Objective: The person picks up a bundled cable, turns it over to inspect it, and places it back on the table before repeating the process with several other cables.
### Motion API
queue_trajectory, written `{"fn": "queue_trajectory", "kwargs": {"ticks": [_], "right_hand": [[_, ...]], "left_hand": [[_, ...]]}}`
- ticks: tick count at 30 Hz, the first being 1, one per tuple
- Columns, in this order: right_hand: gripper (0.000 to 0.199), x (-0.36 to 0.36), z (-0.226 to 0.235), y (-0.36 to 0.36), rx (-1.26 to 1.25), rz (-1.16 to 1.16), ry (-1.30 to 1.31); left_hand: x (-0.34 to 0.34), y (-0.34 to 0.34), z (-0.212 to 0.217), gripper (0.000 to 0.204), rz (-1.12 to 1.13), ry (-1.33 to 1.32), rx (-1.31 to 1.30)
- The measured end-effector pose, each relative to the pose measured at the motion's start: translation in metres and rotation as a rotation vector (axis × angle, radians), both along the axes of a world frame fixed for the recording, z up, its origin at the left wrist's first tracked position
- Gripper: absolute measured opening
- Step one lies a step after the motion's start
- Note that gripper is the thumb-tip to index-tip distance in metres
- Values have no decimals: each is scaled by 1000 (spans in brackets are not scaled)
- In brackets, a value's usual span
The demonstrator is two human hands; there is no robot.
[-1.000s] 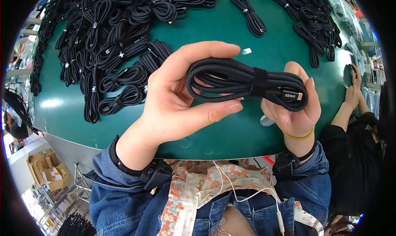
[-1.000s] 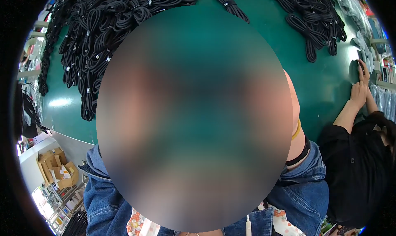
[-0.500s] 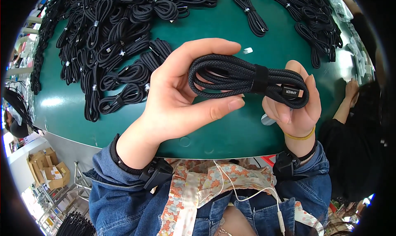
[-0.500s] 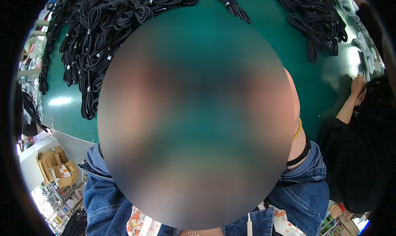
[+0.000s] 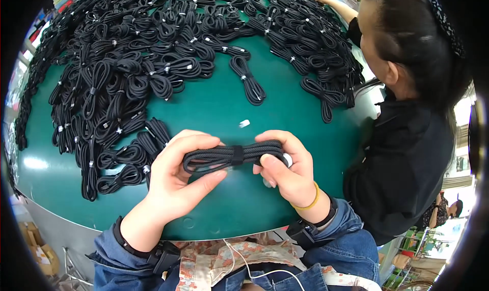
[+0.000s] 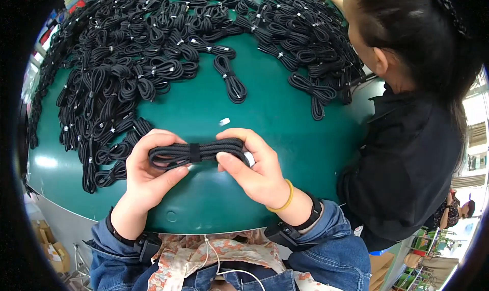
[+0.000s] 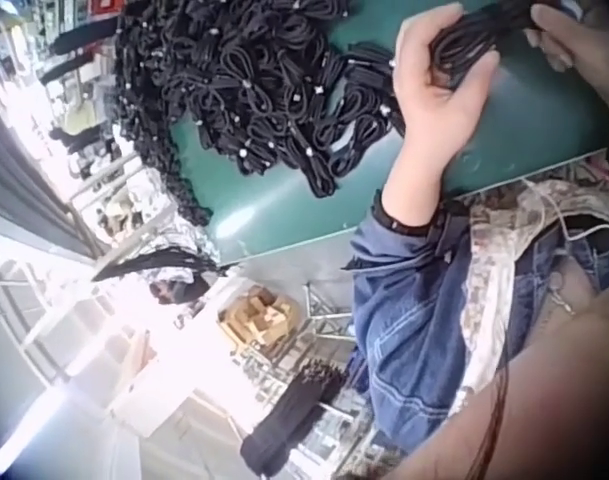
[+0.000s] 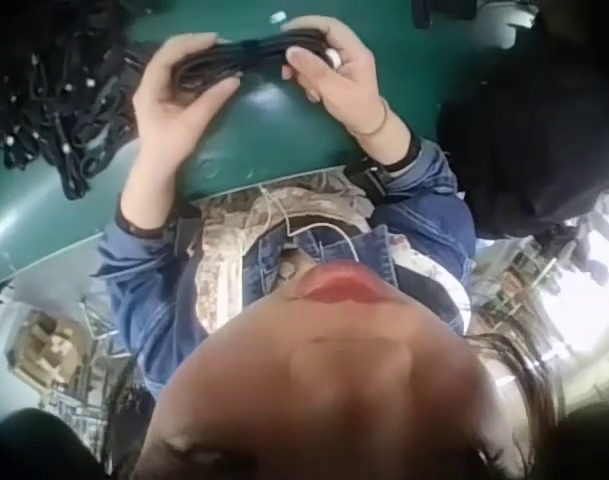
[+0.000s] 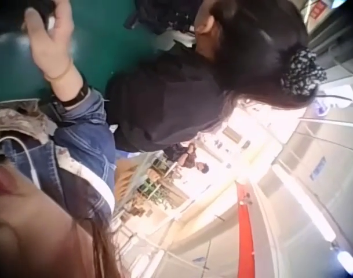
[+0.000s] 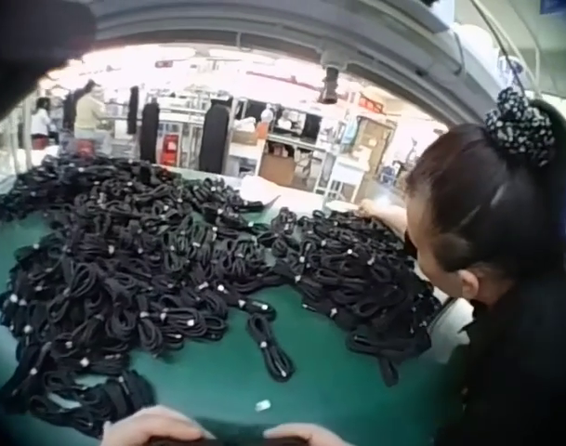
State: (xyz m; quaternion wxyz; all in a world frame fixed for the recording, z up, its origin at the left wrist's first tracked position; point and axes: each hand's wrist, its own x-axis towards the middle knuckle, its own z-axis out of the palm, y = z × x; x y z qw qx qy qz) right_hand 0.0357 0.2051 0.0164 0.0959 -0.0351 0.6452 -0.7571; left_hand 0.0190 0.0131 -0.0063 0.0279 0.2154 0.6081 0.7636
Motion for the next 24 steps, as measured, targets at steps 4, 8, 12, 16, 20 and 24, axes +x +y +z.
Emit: {"fn": "queue_trajectory", "kwargs": {"ticks": [4,8,12,16,20,24], "right_hand": [[32,-5,-7,-4,111,-2,264],[35,-9,-14,3,210,95,434],[37,-7,-9,1,131,109,204],[37,-5,-5,0,118,119,181],[37,-6,-7,3,98,140,105],[37,-7,-8,4,146,153,99]], "left_hand": [[-7,1,5,37,-6,-164,201],[-9,-1,1,29,6,-145,230],[-10,-7,-1,25,21,53,75],[-5,-5,2,26,40,86,30],[-6,-3,3,31,58,69,41],[-8,-3,2,37,56,45,89]]}}
